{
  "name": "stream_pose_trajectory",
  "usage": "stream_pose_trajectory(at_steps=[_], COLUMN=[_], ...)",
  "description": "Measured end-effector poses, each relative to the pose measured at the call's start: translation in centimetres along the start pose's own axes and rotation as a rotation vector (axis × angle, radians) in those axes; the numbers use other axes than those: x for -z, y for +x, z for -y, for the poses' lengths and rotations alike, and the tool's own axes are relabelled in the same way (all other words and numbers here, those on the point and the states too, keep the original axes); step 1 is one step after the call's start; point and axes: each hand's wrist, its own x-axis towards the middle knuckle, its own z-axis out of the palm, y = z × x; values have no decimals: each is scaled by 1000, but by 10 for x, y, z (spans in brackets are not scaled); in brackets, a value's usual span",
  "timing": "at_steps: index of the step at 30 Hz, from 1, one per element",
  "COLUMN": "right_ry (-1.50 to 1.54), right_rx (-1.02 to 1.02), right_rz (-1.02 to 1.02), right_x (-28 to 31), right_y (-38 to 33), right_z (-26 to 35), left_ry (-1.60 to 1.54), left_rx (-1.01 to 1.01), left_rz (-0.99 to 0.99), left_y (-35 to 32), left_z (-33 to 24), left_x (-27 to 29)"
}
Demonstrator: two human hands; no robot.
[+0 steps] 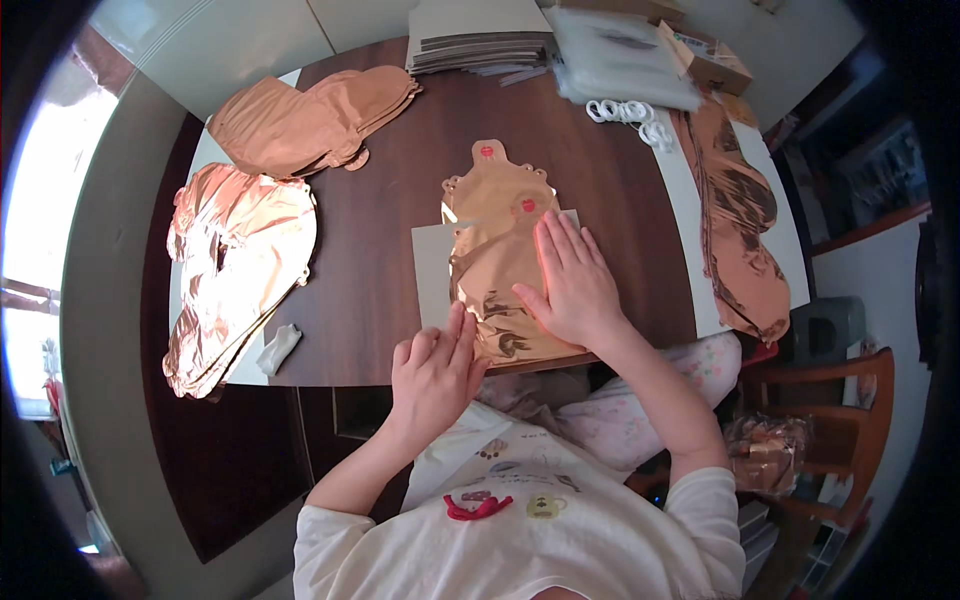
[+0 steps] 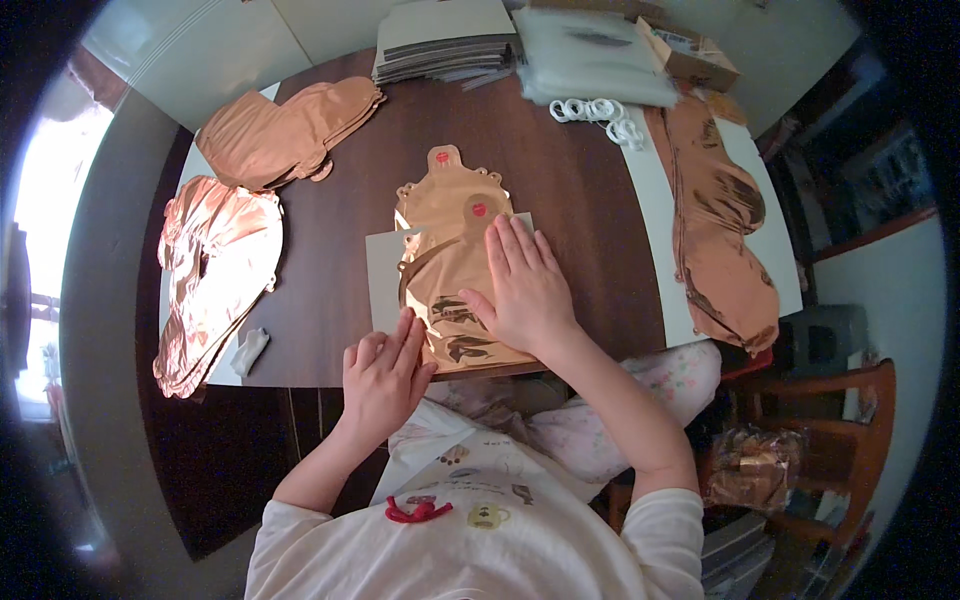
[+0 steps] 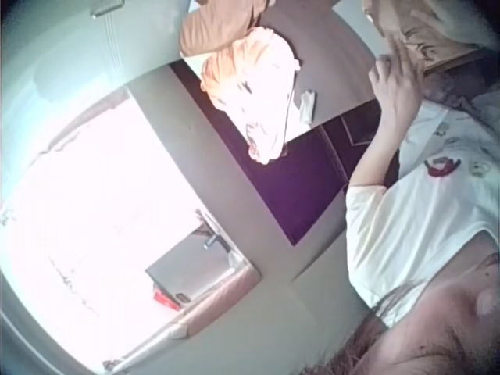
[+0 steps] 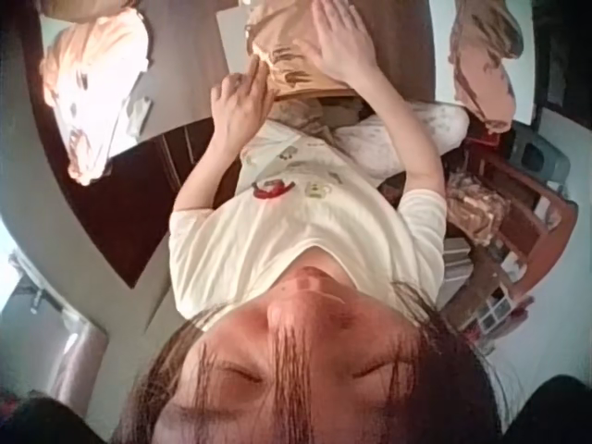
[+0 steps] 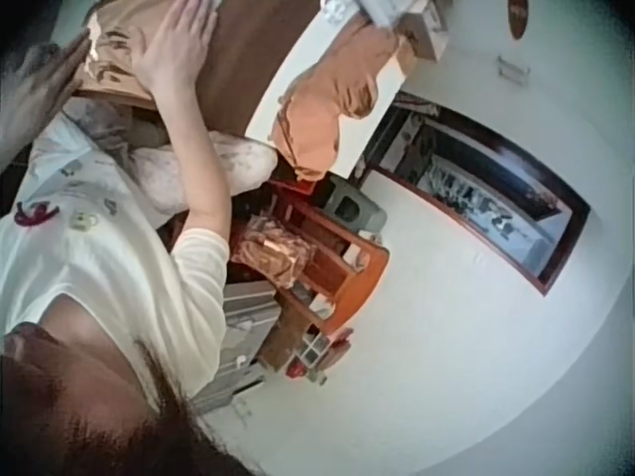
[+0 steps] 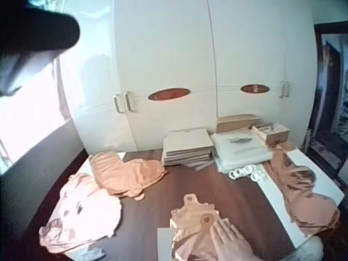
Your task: The person flattens and folds a foil balloon by hand on a table, then positions a cardboard insert onto the balloon and folds the balloon around it.
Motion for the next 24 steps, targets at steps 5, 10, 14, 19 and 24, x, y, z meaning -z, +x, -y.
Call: stream_pose_trajectory(at_steps=[5, 10, 14, 19, 24], right_ry=[-11, -11, 6, -21, -29], right_rx=[-4, -5, -10, -15, -9], right_rz=[-4, -13, -18, -29, -29], right_x=[1, 1, -1, 1, -3], right_y=[1, 0, -1, 0, 1], right_z=[1, 3, 1, 2, -1], left_ry=[-95, -120, -43, -7, 3], left_rx=[152, 155, 118, 129, 130], left_rz=[6, 56, 86, 68, -17], left_y=[16, 25, 31, 44, 59], left_z=[-6, -7, -14, -26, -38], left_x=[4, 0, -8, -6, -12])
